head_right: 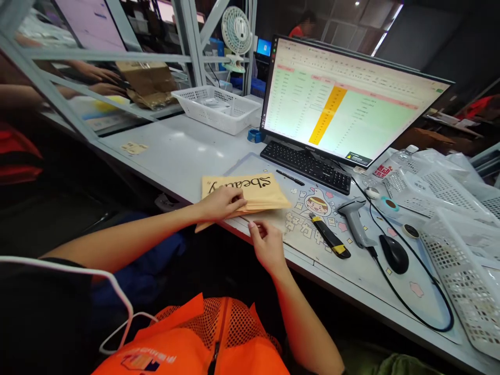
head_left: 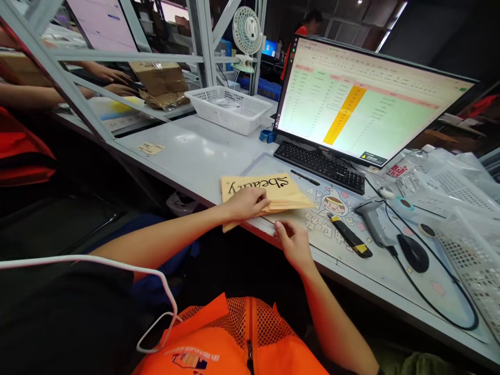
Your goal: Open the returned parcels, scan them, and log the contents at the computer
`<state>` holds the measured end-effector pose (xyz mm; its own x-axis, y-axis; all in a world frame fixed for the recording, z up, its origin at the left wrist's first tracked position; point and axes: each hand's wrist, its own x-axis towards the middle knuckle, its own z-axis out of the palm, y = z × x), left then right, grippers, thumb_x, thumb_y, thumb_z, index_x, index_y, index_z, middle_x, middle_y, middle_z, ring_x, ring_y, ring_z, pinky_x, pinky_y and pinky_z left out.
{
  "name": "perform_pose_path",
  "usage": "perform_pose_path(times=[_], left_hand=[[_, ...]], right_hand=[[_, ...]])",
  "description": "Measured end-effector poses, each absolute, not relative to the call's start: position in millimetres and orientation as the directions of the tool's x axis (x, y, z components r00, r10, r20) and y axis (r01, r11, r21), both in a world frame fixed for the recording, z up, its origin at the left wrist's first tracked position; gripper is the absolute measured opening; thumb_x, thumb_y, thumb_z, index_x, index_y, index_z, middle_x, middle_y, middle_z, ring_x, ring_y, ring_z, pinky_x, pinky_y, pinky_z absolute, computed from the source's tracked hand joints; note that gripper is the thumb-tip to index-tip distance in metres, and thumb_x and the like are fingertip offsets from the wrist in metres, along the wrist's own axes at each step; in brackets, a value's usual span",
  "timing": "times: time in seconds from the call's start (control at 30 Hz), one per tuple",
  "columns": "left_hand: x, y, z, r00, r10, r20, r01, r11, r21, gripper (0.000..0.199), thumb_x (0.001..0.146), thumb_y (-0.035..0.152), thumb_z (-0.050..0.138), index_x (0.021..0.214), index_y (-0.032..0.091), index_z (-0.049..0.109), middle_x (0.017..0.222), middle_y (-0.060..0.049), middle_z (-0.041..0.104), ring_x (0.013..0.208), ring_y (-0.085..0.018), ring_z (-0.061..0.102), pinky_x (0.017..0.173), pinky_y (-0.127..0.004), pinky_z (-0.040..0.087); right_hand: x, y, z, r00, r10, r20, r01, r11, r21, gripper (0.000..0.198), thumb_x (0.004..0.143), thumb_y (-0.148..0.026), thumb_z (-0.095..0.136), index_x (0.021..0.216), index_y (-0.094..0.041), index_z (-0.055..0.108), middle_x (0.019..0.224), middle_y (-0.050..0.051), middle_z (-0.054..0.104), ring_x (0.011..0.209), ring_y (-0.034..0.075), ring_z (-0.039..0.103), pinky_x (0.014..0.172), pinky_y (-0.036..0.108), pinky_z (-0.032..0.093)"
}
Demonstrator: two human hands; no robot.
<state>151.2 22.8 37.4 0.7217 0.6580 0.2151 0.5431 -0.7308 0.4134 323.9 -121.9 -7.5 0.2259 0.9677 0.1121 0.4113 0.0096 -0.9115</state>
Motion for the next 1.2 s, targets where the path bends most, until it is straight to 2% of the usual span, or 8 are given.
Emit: perform_pose_path(times=[0.23,0.4,0.53,0.63,0.77,0.9,1.07,1.2], left_hand=[[150,-28,51,0.597,0.735,0.321,0.311,-0.582,0.752,0.035,0.099,0.045,0.052,0.074,0.022,0.052,0.069,0.001,0.059,0.066,-0.016,0.057,0.062,-0.028,0.042],[136,-21,54,0.449,0.808,0.381,0.529,-0.584,0.616,0.034,0.099,0.041,0.053,0.071,0.023,0.049,0.065,0.001,0.058,0.062,-0.015,0.054,0.061,-0.027,0.041],[88,32,79,0.093,0.872,0.480,0.766,-0.371,0.524,0.026,0.099,0.031,0.052,0.075,0.023,0.046,0.071,0.000,0.057,0.069,-0.017,0.052,0.070,-0.029,0.040],[50,68,99,-0.011,0.869,0.494,0.827,-0.270,0.493,0.020,0.097,0.027,0.055,0.078,0.022,0.050,0.073,0.000,0.057,0.074,-0.018,0.049,0.076,-0.030,0.040],[37,76,118,0.135,0.876,0.462,0.843,-0.347,0.411,0.016,0.094,0.033,0.064,0.085,0.019,0.062,0.081,-0.003,0.064,0.080,-0.021,0.053,0.087,-0.038,0.048],[73,39,138,0.336,0.797,0.502,0.759,-0.544,0.357,0.026,0.091,0.025,0.072,0.114,0.014,0.067,0.120,-0.016,0.070,0.111,-0.031,0.061,0.108,-0.050,0.048],[140,-37,138,0.790,0.530,0.307,0.430,-0.837,0.337,0.013,0.100,0.033,0.067,0.098,0.027,0.078,0.085,0.000,0.079,0.075,-0.018,0.073,0.069,-0.027,0.056],[168,-62,110,0.969,0.237,0.077,0.175,-0.868,0.464,0.024,0.099,0.024,0.058,0.115,0.021,0.076,0.102,-0.008,0.083,0.084,-0.024,0.076,0.074,-0.034,0.057]], right_hand=[[310,-91,21,0.236,0.946,0.221,0.314,0.141,-0.939,0.069,0.096,-0.084,0.049,0.072,-0.020,0.059,0.065,0.005,0.061,0.061,0.018,0.055,0.060,0.030,0.046],[317,-104,23,0.235,0.935,0.265,0.460,0.133,-0.878,0.059,0.097,-0.069,0.048,0.060,-0.023,0.046,0.057,0.002,0.048,0.058,0.015,0.044,0.058,0.030,0.035],[352,-125,20,0.370,0.877,0.305,0.538,0.065,-0.840,0.053,0.095,-0.062,0.049,0.060,-0.024,0.042,0.055,-0.001,0.042,0.057,0.015,0.039,0.057,0.030,0.029],[372,-134,22,0.440,0.835,0.331,0.565,0.029,-0.824,0.055,0.095,-0.066,0.052,0.060,-0.023,0.047,0.056,0.001,0.049,0.056,0.015,0.043,0.058,0.031,0.031],[371,-129,23,0.423,0.859,0.288,0.522,0.029,-0.853,0.060,0.097,-0.074,0.052,0.067,-0.022,0.057,0.061,0.004,0.060,0.057,0.018,0.052,0.059,0.032,0.039],[354,-118,20,0.300,0.923,0.240,0.500,0.062,-0.864,0.066,0.096,-0.082,0.051,0.073,-0.021,0.060,0.064,0.006,0.063,0.058,0.020,0.055,0.058,0.032,0.042],[335,-122,-3,0.234,0.921,0.311,0.510,0.156,-0.846,0.059,0.099,-0.074,0.055,0.079,-0.020,0.070,0.073,0.008,0.068,0.067,0.024,0.060,0.061,0.034,0.049],[348,-114,-39,0.258,0.878,0.403,0.511,0.230,-0.828,0.054,0.086,-0.073,0.066,0.079,-0.022,0.079,0.078,0.011,0.074,0.075,0.034,0.071,0.065,0.041,0.059]])
